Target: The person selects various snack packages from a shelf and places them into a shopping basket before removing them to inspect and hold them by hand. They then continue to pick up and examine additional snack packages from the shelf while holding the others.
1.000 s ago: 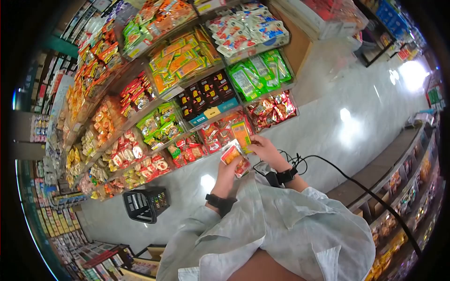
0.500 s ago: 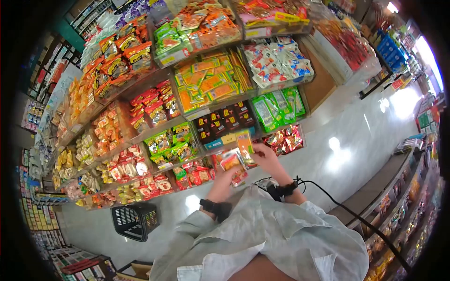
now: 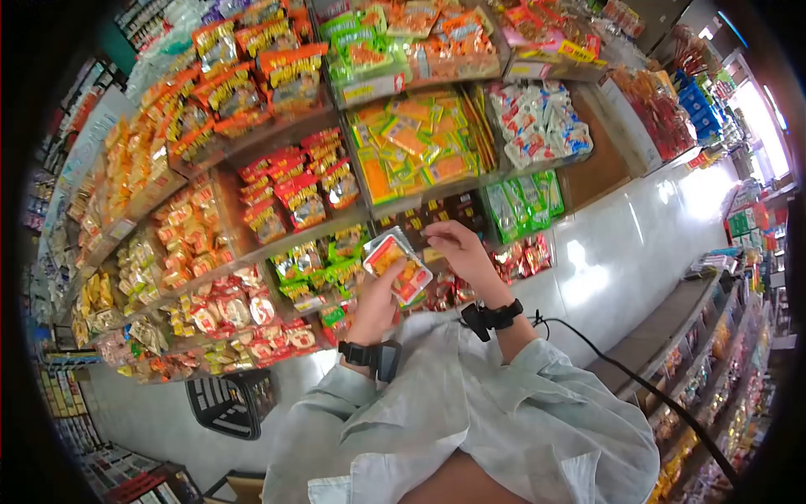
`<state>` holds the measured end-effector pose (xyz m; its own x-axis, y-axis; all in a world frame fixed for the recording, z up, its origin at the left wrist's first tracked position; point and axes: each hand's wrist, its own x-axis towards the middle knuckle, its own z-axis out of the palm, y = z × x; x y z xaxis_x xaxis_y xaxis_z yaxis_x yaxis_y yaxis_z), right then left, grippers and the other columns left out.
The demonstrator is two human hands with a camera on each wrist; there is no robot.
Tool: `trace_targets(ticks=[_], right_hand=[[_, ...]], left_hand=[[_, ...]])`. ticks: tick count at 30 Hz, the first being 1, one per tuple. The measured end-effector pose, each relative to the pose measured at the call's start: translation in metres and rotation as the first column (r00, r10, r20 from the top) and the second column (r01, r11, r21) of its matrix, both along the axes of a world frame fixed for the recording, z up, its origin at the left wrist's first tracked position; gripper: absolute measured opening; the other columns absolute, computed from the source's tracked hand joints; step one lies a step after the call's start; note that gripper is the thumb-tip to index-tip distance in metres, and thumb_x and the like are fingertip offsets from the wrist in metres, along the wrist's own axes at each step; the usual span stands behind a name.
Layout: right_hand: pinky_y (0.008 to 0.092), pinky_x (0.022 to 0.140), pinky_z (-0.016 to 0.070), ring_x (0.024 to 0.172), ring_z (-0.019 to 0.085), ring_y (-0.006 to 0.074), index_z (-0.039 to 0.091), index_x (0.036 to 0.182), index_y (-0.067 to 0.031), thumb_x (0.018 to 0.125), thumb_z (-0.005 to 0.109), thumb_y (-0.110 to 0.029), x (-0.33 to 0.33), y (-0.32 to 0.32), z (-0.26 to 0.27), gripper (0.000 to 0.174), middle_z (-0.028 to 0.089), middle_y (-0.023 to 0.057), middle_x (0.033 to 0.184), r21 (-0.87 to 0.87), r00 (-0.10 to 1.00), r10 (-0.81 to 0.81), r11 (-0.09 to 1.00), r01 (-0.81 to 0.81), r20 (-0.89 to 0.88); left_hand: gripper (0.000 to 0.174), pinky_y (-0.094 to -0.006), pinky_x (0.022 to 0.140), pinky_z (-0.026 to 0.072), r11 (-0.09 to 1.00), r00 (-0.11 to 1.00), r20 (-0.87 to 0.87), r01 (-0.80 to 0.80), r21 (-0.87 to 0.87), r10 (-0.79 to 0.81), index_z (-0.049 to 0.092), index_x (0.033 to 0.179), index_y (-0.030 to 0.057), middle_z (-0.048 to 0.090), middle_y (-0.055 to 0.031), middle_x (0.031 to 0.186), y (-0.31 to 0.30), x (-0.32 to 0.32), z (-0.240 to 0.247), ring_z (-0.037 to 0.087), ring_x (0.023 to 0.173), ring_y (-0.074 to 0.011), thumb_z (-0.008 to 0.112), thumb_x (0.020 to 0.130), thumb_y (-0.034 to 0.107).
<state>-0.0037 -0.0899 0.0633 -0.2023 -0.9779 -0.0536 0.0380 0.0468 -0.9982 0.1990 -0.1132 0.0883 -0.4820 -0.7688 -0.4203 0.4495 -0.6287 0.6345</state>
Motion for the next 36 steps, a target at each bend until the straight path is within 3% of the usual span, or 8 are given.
trace_targets(ticks=[3, 4, 8, 12, 18, 27, 30, 36], right_hand=[[0.0263, 0.090, 0.0526, 0.106, 0.063, 0.0101, 0.063, 0.126, -0.0013, 0.097, 0.068, -0.009, 0.020, 0.024, 0.020, 0.030, 0.068, 0.0027, 0.108, 0.291, 0.990, 0.088, 0.950, -0.116, 0.108], [0.0276, 0.089, 0.0537, 0.108, 0.063, 0.0116, 0.060, 0.131, -0.0022, 0.096, 0.069, -0.009, 0.024, 0.029, 0.009, 0.037, 0.067, 0.0042, 0.113, 0.183, 0.983, 0.127, 0.971, -0.151, 0.136], [0.0299, 0.090, 0.0547, 0.111, 0.064, 0.0153, 0.051, 0.141, -0.0019, 0.090, 0.077, -0.011, 0.026, 0.050, 0.002, 0.058, 0.061, 0.0075, 0.126, 0.368, 0.991, 0.131, 0.920, -0.135, 0.037], [0.0323, 0.091, 0.0553, 0.110, 0.064, 0.0144, 0.051, 0.141, -0.0004, 0.091, 0.077, -0.011, 0.020, 0.062, 0.002, 0.058, 0.062, 0.0077, 0.125, 0.366, 0.995, 0.089, 0.928, -0.066, -0.045], [0.0289, 0.084, 0.0551, 0.101, 0.066, 0.0123, 0.052, 0.139, 0.0015, 0.096, 0.069, -0.009, -0.001, 0.096, -0.018, 0.048, 0.065, 0.0061, 0.119, 0.377, 0.990, -0.088, 0.925, 0.039, 0.114], [0.0258, 0.078, 0.0527, 0.089, 0.065, 0.0113, 0.058, 0.119, 0.0008, 0.094, 0.066, -0.009, -0.052, 0.155, -0.027, 0.027, 0.068, 0.0049, 0.107, 0.344, 0.976, -0.131, 0.937, 0.064, 0.173], [0.0271, 0.076, 0.0514, 0.084, 0.062, 0.0112, 0.058, 0.115, -0.0011, 0.090, 0.070, -0.010, -0.076, 0.177, -0.027, 0.029, 0.066, 0.0050, 0.100, 0.348, 0.962, -0.210, 0.927, 0.140, 0.175], [0.0257, 0.079, 0.0497, 0.090, 0.061, 0.0092, 0.057, 0.121, -0.0008, 0.091, 0.063, -0.010, -0.116, 0.229, -0.035, 0.032, 0.066, 0.0011, 0.103, 0.291, 0.954, -0.154, 0.954, 0.074, 0.259]], left_hand=[[0.036, -0.0396, 0.097, 0.0562, 0.994, 0.999, -0.023, 0.043, 0.096, -0.041, 0.055, 0.134, 0.0028, 0.066, -0.0104, 0.125, 0.019, 0.005, -0.030, 0.068, 0.113, -0.0225, 0.061, 0.101, 0.014], [0.035, -0.0395, 0.097, 0.0562, 0.990, 0.998, -0.038, 0.056, 0.128, -0.052, 0.055, 0.134, 0.0030, 0.065, -0.0100, 0.125, 0.023, 0.005, -0.033, 0.068, 0.113, -0.0224, 0.061, 0.101, 0.014], [0.035, -0.0391, 0.097, 0.0556, 0.956, 0.978, -0.130, 0.189, 0.223, -0.163, 0.053, 0.136, 0.0032, 0.065, -0.0096, 0.126, 0.019, 0.007, -0.054, 0.067, 0.114, -0.0225, 0.055, 0.103, 0.017], [0.035, -0.0370, 0.095, 0.0560, 0.931, 0.963, -0.139, 0.260, 0.257, -0.231, 0.055, 0.134, 0.0040, 0.066, -0.0090, 0.123, 0.019, -0.004, -0.062, 0.068, 0.110, -0.0211, 0.053, 0.104, 0.022], [0.036, -0.0322, 0.091, 0.0559, 0.882, 0.891, -0.022, 0.453, 0.129, -0.454, 0.056, 0.134, 0.0014, 0.067, -0.0085, 0.120, 0.020, -0.028, -0.056, 0.067, 0.107, -0.0157, 0.053, 0.100, 0.014], [0.037, -0.0308, 0.097, 0.0493, 0.921, 0.915, 0.226, 0.369, -0.126, -0.336, 0.057, 0.134, 0.0023, 0.066, -0.0038, 0.122, 0.085, -0.075, -0.059, 0.063, 0.109, -0.0145, 0.061, 0.097, 0.006], [0.035, -0.0312, 0.097, 0.0494, 0.953, 0.929, 0.244, 0.300, -0.050, -0.279, 0.057, 0.133, 0.0024, 0.066, -0.0038, 0.122, 0.118, -0.091, -0.054, 0.063, 0.109, -0.0142, 0.061, 0.098, 0.005], [0.031, -0.0306, 0.096, 0.0491, 0.967, 0.932, 0.315, 0.227, -0.117, -0.180, 0.060, 0.128, 0.0015, 0.067, -0.0027, 0.119, 0.192, -0.126, -0.049, 0.063, 0.109, -0.0130, 0.061, 0.098, 0.004]])
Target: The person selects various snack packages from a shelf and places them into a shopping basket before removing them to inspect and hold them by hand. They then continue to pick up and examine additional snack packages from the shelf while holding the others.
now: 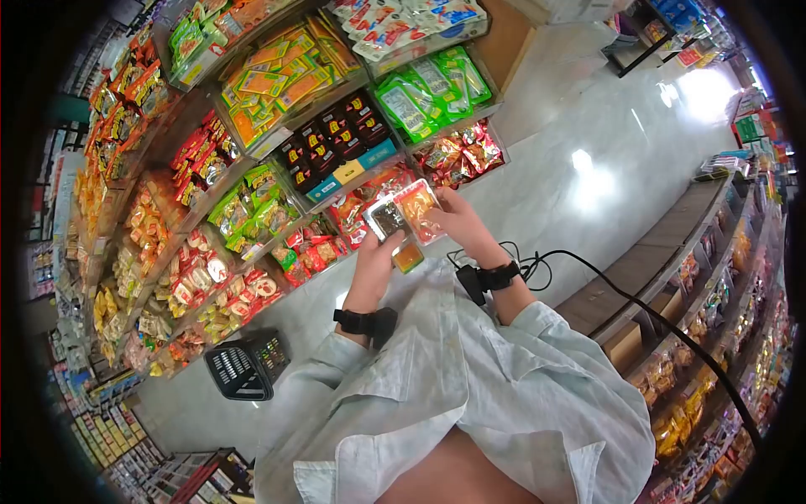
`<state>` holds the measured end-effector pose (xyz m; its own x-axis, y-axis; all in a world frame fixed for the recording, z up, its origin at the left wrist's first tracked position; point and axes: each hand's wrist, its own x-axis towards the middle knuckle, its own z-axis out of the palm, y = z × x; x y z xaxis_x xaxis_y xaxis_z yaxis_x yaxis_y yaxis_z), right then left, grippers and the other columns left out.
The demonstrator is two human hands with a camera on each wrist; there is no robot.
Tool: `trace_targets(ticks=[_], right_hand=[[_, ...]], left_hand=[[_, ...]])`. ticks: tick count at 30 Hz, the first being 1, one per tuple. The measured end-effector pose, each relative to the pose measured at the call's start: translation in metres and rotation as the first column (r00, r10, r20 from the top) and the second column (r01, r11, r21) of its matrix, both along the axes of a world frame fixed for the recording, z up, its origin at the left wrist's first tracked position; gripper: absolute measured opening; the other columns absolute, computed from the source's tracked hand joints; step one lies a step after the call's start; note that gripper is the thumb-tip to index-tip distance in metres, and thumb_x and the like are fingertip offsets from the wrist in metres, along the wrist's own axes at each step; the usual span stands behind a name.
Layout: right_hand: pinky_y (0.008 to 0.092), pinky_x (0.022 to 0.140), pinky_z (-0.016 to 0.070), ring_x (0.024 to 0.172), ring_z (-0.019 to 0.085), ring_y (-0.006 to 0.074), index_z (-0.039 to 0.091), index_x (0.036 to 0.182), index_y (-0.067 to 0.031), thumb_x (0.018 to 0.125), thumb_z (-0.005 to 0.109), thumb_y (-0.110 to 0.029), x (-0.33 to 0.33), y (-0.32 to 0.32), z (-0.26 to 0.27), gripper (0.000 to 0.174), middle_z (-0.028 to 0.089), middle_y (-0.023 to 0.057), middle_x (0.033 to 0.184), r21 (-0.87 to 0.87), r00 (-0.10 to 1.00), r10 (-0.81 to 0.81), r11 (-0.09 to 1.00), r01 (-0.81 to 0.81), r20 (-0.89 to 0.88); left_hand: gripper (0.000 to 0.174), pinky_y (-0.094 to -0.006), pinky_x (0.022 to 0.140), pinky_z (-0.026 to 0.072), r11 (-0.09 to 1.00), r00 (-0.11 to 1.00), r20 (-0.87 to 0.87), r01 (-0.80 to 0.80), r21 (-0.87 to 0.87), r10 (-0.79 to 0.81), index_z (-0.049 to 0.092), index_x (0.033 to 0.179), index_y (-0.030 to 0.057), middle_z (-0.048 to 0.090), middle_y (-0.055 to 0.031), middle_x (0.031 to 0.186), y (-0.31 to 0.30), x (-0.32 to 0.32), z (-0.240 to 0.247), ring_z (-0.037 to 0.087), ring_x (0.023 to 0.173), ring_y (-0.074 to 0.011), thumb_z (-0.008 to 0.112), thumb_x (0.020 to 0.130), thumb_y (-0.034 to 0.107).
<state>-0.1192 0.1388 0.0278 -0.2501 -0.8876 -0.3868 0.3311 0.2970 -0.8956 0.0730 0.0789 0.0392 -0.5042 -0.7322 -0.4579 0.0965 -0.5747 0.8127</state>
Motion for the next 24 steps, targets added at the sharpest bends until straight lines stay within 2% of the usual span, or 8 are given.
trace_targets(ticks=[3, 4, 7, 12, 15, 18, 21, 24], right_hand=[[0.0267, 0.076, 0.0500, 0.088, 0.061, 0.0098, 0.058, 0.119, -0.0017, 0.091, 0.066, -0.011, -0.014, 0.022, -0.004, 0.031, 0.066, 0.0042, 0.101, -0.057, 0.999, -0.015, 0.998, 0.017, 0.032], [0.0268, 0.076, 0.0504, 0.088, 0.061, 0.0097, 0.058, 0.120, -0.0017, 0.091, 0.067, -0.011, -0.019, 0.030, 0.003, 0.032, 0.067, 0.0041, 0.101, -0.066, 0.999, 0.000, 0.998, 0.003, 0.039], [0.0272, 0.077, 0.0513, 0.089, 0.063, 0.0097, 0.060, 0.121, -0.0019, 0.092, 0.069, -0.013, -0.034, 0.051, 0.017, 0.033, 0.068, 0.0037, 0.101, -0.087, 0.999, 0.028, 0.996, -0.025, 0.033], [0.0280, 0.078, 0.0520, 0.087, 0.064, 0.0100, 0.063, 0.117, -0.0022, 0.092, 0.073, -0.016, -0.047, 0.071, 0.014, 0.030, 0.069, 0.0022, 0.098, -0.116, 1.000, 0.026, 0.993, -0.024, 0.016], [0.0265, 0.081, 0.0515, 0.092, 0.063, 0.0083, 0.063, 0.122, -0.0025, 0.094, 0.069, -0.014, -0.050, 0.075, 0.021, 0.030, 0.069, 0.0005, 0.105, -0.079, 1.000, 0.025, 0.997, -0.025, 0.001], [0.0258, 0.079, 0.0509, 0.089, 0.062, 0.0081, 0.064, 0.117, -0.0020, 0.095, 0.069, -0.017, -0.047, 0.074, 0.019, 0.027, 0.068, -0.0002, 0.101, -0.046, 0.999, -0.017, 0.999, 0.016, -0.038], [0.0245, 0.076, 0.0494, 0.085, 0.060, 0.0072, 0.065, 0.113, -0.0029, 0.095, 0.068, -0.020, -0.044, 0.065, 0.011, 0.025, 0.067, -0.0012, 0.097, -0.034, 0.998, -0.011, 0.999, 0.009, -0.060], [0.0240, 0.072, 0.0482, 0.080, 0.058, 0.0062, 0.066, 0.109, -0.0045, 0.095, 0.069, -0.021, -0.037, 0.049, 0.018, 0.023, 0.067, -0.0020, 0.093, 0.064, 0.997, 0.032, 0.998, -0.028, -0.066]], left_hand=[[0.030, -0.0305, 0.097, 0.0486, 1.000, 1.000, -0.012, 0.012, -0.024, -0.012, 0.060, 0.128, 0.0013, 0.067, -0.0023, 0.119, 0.028, -0.015, 0.002, 0.062, 0.109, -0.0127, 0.062, 0.098, 0.005], [0.029, -0.0303, 0.094, 0.0505, 0.999, 1.000, -0.001, 0.003, -0.048, -0.003, 0.060, 0.127, 0.0014, 0.067, -0.0028, 0.120, 0.036, -0.021, 0.003, 0.063, 0.107, -0.0127, 0.063, 0.100, 0.009], [0.027, -0.0299, 0.089, 0.0528, 0.997, 0.997, 0.060, -0.059, 0.054, 0.056, 0.060, 0.125, 0.0011, 0.068, -0.0038, 0.118, 0.049, -0.037, 0.012, 0.065, 0.104, -0.0127, 0.064, 0.101, 0.013], [0.027, -0.0331, 0.081, 0.0588, 0.998, 0.993, 0.119, -0.022, 0.064, 0.014, 0.062, 0.121, 0.0033, 0.070, -0.0047, 0.110, 0.054, -0.059, 0.012, 0.070, 0.097, -0.0156, 0.064, 0.102, 0.023], [0.024, -0.0326, 0.082, 0.0580, 0.993, 0.999, 0.054, -0.011, 0.120, 0.005, 0.062, 0.120, 0.0038, 0.070, -0.0039, 0.110, 0.060, -0.070, 0.029, 0.069, 0.098, -0.0150, 0.063, 0.102, 0.019], [0.030, -0.0309, 0.090, 0.0533, 0.993, 0.994, 0.061, 0.087, 0.079, -0.092, 0.061, 0.126, 0.0016, 0.068, -0.0053, 0.117, 0.063, -0.067, 0.015, 0.065, 0.104, -0.0137, 0.061, 0.099, 0.014], [0.031, -0.0308, 0.091, 0.0523, 0.990, 0.994, 0.067, 0.082, 0.117, -0.090, 0.061, 0.128, 0.0024, 0.067, -0.0047, 0.119, 0.062, -0.060, 0.004, 0.064, 0.106, -0.0135, 0.059, 0.098, 0.010], [0.027, -0.0297, 0.089, 0.0519, 0.997, 0.996, 0.076, 0.044, 0.070, -0.049, 0.062, 0.124, 0.0022, 0.067, -0.0035, 0.115, 0.047, -0.047, -0.003, 0.065, 0.103, -0.0131, 0.061, 0.098, 0.010]])
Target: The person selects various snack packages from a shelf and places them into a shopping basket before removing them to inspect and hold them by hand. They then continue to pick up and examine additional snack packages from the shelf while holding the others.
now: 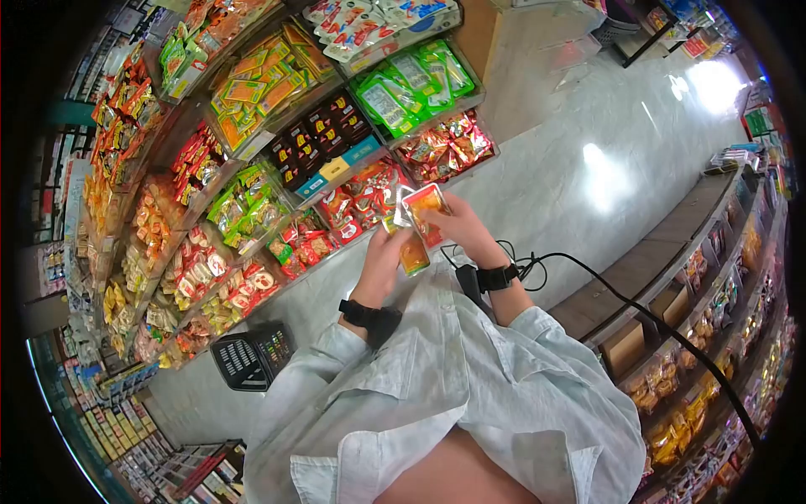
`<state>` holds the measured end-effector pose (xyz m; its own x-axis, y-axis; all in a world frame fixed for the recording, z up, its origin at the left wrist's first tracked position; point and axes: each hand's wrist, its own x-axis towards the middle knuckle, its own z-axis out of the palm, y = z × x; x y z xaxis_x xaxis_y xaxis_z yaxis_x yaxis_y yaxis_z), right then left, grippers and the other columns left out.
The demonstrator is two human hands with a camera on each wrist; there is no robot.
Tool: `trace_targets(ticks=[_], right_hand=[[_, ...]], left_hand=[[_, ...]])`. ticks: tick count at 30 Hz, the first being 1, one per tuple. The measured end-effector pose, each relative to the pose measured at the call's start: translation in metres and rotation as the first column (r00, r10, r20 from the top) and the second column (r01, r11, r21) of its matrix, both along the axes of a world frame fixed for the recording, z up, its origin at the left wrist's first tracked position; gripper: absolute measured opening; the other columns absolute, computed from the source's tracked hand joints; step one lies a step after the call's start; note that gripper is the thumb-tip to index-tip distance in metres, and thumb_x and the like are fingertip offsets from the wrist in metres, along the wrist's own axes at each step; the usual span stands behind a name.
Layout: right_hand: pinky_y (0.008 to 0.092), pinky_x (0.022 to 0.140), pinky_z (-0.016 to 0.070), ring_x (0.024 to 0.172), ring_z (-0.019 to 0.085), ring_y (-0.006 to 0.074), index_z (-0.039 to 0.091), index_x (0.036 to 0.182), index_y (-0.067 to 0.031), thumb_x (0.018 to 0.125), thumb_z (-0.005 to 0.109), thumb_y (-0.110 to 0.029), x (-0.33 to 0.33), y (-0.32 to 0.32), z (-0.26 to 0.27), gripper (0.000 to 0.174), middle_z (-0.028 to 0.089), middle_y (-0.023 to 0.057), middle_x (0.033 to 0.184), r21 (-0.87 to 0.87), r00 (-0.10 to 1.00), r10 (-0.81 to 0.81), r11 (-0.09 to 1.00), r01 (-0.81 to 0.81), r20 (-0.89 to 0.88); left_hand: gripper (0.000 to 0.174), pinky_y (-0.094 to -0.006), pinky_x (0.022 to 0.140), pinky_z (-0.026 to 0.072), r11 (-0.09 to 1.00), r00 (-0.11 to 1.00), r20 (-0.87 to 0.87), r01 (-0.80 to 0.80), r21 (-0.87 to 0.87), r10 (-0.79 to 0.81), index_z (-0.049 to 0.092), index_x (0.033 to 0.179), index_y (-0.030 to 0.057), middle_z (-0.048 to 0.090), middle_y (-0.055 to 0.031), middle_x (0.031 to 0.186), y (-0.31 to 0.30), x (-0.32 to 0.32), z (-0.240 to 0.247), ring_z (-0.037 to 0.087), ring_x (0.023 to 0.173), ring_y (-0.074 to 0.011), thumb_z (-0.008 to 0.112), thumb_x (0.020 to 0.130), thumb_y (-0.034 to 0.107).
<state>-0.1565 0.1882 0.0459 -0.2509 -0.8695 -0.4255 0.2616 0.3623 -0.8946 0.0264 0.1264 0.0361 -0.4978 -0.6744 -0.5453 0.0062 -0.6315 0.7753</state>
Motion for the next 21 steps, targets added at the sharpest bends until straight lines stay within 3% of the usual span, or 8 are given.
trace_targets(ticks=[4, 7, 10, 12, 15, 17, 19, 21], right_hand=[[0.0237, 0.068, 0.0473, 0.077, 0.056, 0.0055, 0.066, 0.110, -0.0056, 0.098, 0.065, -0.025, 0.014, -0.033, -0.015, 0.023, 0.066, -0.0022, 0.092, 0.025, 0.997, 0.052, 0.998, -0.051, -0.049], [0.0234, 0.068, 0.0472, 0.077, 0.057, 0.0054, 0.065, 0.111, -0.0056, 0.100, 0.061, -0.028, 0.023, -0.060, -0.017, 0.026, 0.065, -0.0018, 0.094, 0.086, 0.995, 0.066, 0.995, -0.059, -0.073], [0.0234, 0.069, 0.0475, 0.080, 0.057, 0.0053, 0.063, 0.116, -0.0049, 0.102, 0.059, -0.030, 0.028, -0.083, -0.023, 0.029, 0.065, -0.0018, 0.095, 0.169, 0.987, 0.092, 0.983, -0.069, -0.134], [0.0232, 0.068, 0.0475, 0.078, 0.057, 0.0050, 0.062, 0.117, -0.0045, 0.103, 0.058, -0.029, 0.034, -0.093, -0.013, 0.028, 0.066, -0.0023, 0.094, 0.177, 0.998, 0.007, 0.984, 0.005, -0.067], [0.0221, 0.068, 0.0479, 0.077, 0.058, 0.0044, 0.061, 0.118, -0.0039, 0.104, 0.057, -0.027, 0.041, -0.104, -0.012, 0.028, 0.066, -0.0028, 0.094, 0.211, 0.995, -0.068, 0.976, 0.053, 0.067], [0.0212, 0.067, 0.0484, 0.077, 0.059, 0.0041, 0.061, 0.119, -0.0035, 0.105, 0.057, -0.027, 0.043, -0.109, -0.016, 0.028, 0.066, -0.0028, 0.094, 0.235, 0.989, -0.103, 0.969, 0.076, 0.105], [0.0204, 0.067, 0.0490, 0.077, 0.060, 0.0039, 0.061, 0.120, -0.0033, 0.105, 0.057, -0.027, 0.046, -0.114, -0.020, 0.028, 0.066, -0.0026, 0.094, 0.255, 0.987, -0.135, 0.961, 0.110, 0.084], [0.0205, 0.068, 0.0498, 0.079, 0.062, 0.0040, 0.061, 0.120, -0.0035, 0.105, 0.057, -0.027, 0.049, -0.118, -0.019, 0.028, 0.067, -0.0023, 0.095, 0.245, 0.984, -0.152, 0.961, 0.126, 0.091]], left_hand=[[0.026, -0.0293, 0.086, 0.0515, 0.996, 0.998, 0.016, -0.066, -0.053, 0.067, 0.062, 0.121, 0.0022, 0.068, -0.0036, 0.110, -0.038, 0.016, -0.015, 0.065, 0.099, -0.0127, 0.064, 0.096, 0.011], [0.026, -0.0295, 0.082, 0.0514, 0.988, 0.986, 0.128, -0.089, -0.130, 0.106, 0.063, 0.119, 0.0021, 0.069, -0.0038, 0.108, -0.071, 0.022, -0.014, 0.065, 0.095, -0.0126, 0.064, 0.095, 0.011], [0.028, -0.0292, 0.078, 0.0506, 0.962, 0.958, 0.168, -0.203, -0.181, 0.234, 0.064, 0.116, 0.0009, 0.069, -0.0039, 0.104, -0.104, 0.031, -0.022, 0.064, 0.091, -0.0122, 0.066, 0.092, 0.015], [0.030, -0.0286, 0.078, 0.0498, 0.952, 0.950, 0.151, -0.245, -0.185, 0.274, 0.064, 0.117, 0.0005, 0.068, -0.0037, 0.101, -0.134, 0.044, -0.032, 0.063, 0.091, -0.0114, 0.066, 0.092, 0.017], [0.025, -0.0282, 0.069, 0.0493, 0.920, 0.925, 0.116, -0.336, -0.201, 0.362, 0.065, 0.113, -0.0005, 0.068, -0.0034, 0.097, -0.179, 0.061, -0.036, 0.062, 0.079, -0.0100, 0.062, 0.094, 0.014], [0.022, -0.0272, 0.065, 0.0472, 0.898, 0.936, 0.162, -0.237, -0.370, 0.314, 0.067, 0.109, -0.0007, 0.067, -0.0016, 0.090, -0.212, 0.072, -0.035, 0.059, 0.072, -0.0093, 0.062, 0.095, 0.015], [0.023, -0.0299, 0.064, 0.0448, 0.816, 0.847, 0.432, -0.003, -0.578, 0.310, 0.067, 0.107, -0.0005, 0.063, -0.0032, 0.079, -0.245, 0.079, -0.031, 0.053, 0.068, -0.0107, 0.063, 0.095, 0.018], [0.025, -0.0318, 0.065, 0.0456, 0.753, 0.875, 0.348, -0.029, -0.657, 0.337, 0.066, 0.109, -0.0004, 0.062, -0.0077, 0.075, -0.265, 0.074, -0.028, 0.054, 0.067, -0.0144, 0.063, 0.094, 0.020]])
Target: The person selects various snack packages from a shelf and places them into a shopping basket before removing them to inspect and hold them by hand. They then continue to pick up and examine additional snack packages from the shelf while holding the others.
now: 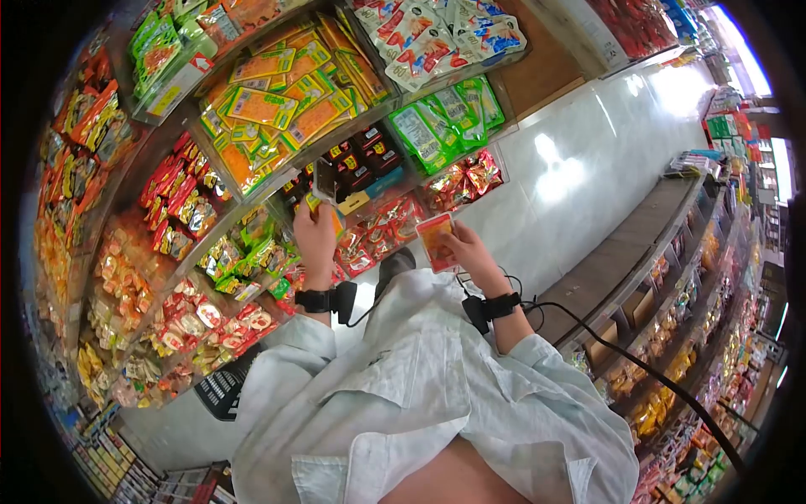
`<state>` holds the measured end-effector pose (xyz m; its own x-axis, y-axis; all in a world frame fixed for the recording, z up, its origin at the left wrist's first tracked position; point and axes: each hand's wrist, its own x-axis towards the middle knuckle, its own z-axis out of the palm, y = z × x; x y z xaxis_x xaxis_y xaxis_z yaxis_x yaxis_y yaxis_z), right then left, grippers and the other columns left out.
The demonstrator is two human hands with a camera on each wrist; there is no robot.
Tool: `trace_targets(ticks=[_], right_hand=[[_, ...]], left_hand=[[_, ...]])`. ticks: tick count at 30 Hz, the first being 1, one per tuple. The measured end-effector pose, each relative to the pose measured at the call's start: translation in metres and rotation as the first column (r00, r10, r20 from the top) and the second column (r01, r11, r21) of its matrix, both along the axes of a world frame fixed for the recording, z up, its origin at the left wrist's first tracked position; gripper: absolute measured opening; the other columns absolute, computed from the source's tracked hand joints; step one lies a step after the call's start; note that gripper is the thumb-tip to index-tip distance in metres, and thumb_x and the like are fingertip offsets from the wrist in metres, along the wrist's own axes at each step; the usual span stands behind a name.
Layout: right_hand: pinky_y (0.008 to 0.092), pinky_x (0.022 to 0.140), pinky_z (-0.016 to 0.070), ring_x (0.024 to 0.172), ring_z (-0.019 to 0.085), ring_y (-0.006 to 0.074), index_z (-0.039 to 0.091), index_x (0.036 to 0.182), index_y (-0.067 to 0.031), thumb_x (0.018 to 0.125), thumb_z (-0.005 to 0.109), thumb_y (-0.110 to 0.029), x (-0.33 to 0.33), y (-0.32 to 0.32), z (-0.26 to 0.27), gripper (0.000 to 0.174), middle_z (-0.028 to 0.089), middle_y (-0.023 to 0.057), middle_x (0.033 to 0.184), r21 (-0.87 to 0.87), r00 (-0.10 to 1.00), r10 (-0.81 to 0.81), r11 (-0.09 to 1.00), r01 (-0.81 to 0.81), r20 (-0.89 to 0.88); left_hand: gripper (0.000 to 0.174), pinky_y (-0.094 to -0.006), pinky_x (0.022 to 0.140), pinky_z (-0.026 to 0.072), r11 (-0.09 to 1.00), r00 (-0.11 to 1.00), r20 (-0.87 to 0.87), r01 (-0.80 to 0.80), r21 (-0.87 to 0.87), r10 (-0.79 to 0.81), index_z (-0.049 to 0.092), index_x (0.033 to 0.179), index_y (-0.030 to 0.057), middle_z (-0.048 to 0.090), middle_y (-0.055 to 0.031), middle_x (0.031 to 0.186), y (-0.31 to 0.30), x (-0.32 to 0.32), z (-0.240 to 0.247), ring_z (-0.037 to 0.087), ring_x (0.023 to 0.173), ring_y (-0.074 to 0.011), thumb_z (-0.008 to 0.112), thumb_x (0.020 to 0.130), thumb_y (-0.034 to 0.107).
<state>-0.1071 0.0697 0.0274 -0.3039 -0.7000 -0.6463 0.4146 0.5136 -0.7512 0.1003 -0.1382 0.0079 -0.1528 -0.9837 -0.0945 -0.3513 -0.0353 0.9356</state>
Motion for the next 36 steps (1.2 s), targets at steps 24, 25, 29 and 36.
trace_targets(ticks=[24, 25, 29, 36], right_hand=[[0.0252, 0.083, 0.0526, 0.095, 0.064, 0.0083, 0.060, 0.131, -0.0017, 0.105, 0.057, -0.025, -0.018, -0.028, 0.002, 0.035, 0.068, 0.0009, 0.112, 0.053, 0.986, -0.010, 0.998, 0.019, -0.168], [0.0256, 0.085, 0.0520, 0.096, 0.063, 0.0085, 0.059, 0.131, -0.0013, 0.105, 0.057, -0.024, -0.019, -0.030, -0.001, 0.035, 0.068, 0.0010, 0.113, 0.045, 0.982, 0.012, 0.999, -0.003, -0.191], [0.0252, 0.083, 0.0498, 0.094, 0.061, 0.0076, 0.059, 0.132, -0.0024, 0.104, 0.057, -0.024, -0.023, -0.031, -0.006, 0.035, 0.067, -0.0003, 0.109, 0.034, 0.986, 0.042, 0.999, -0.037, -0.162], [0.0258, 0.071, 0.0511, 0.083, 0.063, 0.0077, 0.063, 0.122, -0.0051, 0.101, 0.061, -0.025, -0.057, -0.033, -0.026, 0.029, 0.067, -0.0008, 0.097, -0.003, 0.987, 0.073, 0.997, -0.074, -0.141]], left_hand=[[0.041, -0.0465, 0.112, 0.0438, 0.733, 0.462, 0.754, 0.679, 0.039, -0.468, 0.064, 0.129, 0.0094, 0.054, -0.0181, 0.145, -0.076, -0.072, -0.055, 0.048, 0.135, -0.0428, 0.055, 0.089, 0.009], [0.039, -0.0472, 0.112, 0.0428, 0.732, 0.467, 0.759, 0.681, 0.018, -0.453, 0.063, 0.127, 0.0067, 0.053, -0.0194, 0.145, -0.082, -0.072, -0.066, 0.047, 0.136, -0.0432, 0.055, 0.089, 0.009], [0.030, -0.0511, 0.110, 0.0435, 0.780, 0.611, 0.696, 0.615, -0.118, -0.377, 0.060, 0.116, -0.0025, 0.052, -0.0297, 0.142, -0.081, -0.074, -0.096, 0.049, 0.134, -0.0432, 0.059, 0.088, 0.010], [0.038, -0.0519, 0.112, 0.0405, 0.808, 0.650, 0.689, 0.568, -0.159, -0.321, 0.061, 0.123, -0.0025, 0.050, -0.0265, 0.145, -0.084, -0.081, -0.095, 0.047, 0.136, -0.0417, 0.060, 0.087, 0.010]])
